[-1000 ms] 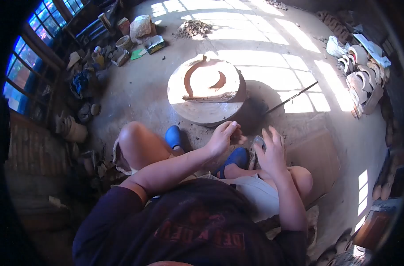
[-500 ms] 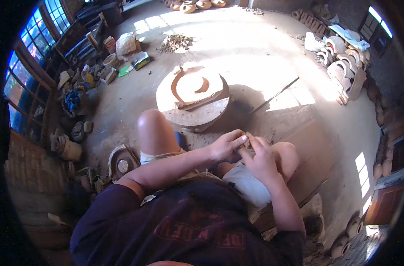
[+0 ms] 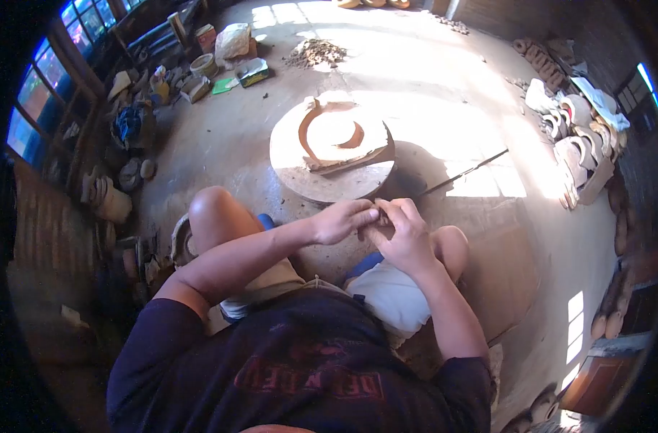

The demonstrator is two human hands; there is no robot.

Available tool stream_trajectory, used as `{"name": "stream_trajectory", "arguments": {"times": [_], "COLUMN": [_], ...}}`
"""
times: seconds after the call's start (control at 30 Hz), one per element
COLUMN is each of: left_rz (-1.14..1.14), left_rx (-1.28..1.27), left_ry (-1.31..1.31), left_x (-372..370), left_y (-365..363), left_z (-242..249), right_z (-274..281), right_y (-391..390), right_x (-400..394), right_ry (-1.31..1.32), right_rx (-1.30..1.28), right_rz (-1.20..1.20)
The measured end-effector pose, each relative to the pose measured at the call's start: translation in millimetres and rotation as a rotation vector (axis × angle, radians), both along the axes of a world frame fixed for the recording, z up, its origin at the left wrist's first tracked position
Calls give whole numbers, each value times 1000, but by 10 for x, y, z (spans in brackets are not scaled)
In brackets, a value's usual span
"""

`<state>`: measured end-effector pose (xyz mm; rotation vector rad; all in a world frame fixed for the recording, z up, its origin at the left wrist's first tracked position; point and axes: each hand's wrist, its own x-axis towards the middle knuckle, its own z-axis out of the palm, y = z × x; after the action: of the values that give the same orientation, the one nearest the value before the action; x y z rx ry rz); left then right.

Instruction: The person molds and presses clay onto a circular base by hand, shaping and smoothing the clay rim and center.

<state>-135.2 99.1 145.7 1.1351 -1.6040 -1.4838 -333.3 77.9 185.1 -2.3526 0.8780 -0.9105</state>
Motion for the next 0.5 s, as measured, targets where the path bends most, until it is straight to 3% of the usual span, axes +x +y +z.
{"name": "stream_trajectory", "arguments": {"times": [0.07,0.27,0.37,0.47,0.5], "left_rz": [23,-61,93,8,10], "left_rx": [29,169,171,161,272], "left_ry": [165,36,206,209,121], "left_x": [138,503,621,773,818], "left_y": [-85,-112,-163,-298,-324], "left_z": [-272,-334,-115,-333,-397], "right_z": [-133,-432,-238,-367,-395], "right_y": [-119,-383,-366,-548,-563], "right_x": [125,357,616,753,761], "right_ry": [13,217,2,19,82], "right_rx": [-94,-215,106,86,167], "right_rz": [80,216,107,231,211]}}
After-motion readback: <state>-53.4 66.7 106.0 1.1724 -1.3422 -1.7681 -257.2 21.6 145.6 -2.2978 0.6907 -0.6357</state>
